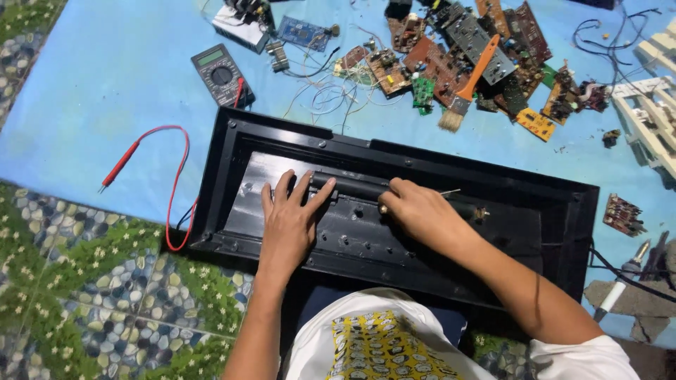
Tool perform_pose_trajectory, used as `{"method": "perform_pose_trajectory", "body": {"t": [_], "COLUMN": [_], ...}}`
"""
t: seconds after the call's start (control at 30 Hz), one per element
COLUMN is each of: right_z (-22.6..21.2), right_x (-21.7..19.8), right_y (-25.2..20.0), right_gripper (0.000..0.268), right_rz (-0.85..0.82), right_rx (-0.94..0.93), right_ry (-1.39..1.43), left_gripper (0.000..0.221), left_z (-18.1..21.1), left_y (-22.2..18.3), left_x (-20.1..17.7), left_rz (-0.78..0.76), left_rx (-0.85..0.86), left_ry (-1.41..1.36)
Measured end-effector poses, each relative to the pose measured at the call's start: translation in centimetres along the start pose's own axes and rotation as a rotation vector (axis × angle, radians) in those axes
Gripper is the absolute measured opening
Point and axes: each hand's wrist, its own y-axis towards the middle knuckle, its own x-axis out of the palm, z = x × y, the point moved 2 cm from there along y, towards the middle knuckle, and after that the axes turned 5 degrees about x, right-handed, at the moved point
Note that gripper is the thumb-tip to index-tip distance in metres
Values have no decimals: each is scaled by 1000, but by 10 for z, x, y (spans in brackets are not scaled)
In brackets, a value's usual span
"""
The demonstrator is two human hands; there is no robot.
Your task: The person removes screws from the interior of a keyboard case using a manual screwdriver.
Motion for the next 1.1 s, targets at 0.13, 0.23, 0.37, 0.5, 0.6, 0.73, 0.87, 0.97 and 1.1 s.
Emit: {"method": "perform_pose_trajectory", "body": {"t": [0.13, 0.23, 0.37, 0.5, 0.6, 0.73, 0.87, 0.97, 1.1], "right_z": [-3, -7, -5, 0, 2, 4, 22, 63, 142], "right_x": [1, 4, 1, 6, 7, 1, -6, -42, -83], "right_y": [5, 9, 9, 6, 3, 3, 0, -3, -37], "right_gripper": [7, 10, 5, 9, 10, 12, 16, 15, 22], "right_rz": [76, 148, 142, 124, 142, 165, 217, 55, -1], "right_rx": [-44, -134, -174, -187, -180, -145, -1, 438, 1087], "right_ry": [-117, -300, -237, -186, -177, -155, 191, 354, 339], "left_gripper": [68, 74, 74, 76, 77, 80, 83, 85, 82], "left_z": [0, -2, 1, 3, -2, -2, -2, -5, -3], "left_y": [1, 0, 0, 0, 0, 2, 1, 1, 0], "left_x": [0, 4, 5, 3, 12, 11, 11, 14, 11], "left_rz": [18, 22, 71, 66, 56, 27, -10, -9, 32], "left_rx": [67, 83, 61, 23, -16, -27, -50, -46, -8], "left_ry": [48, 48, 67, 71, 81, 86, 101, 96, 92]}}
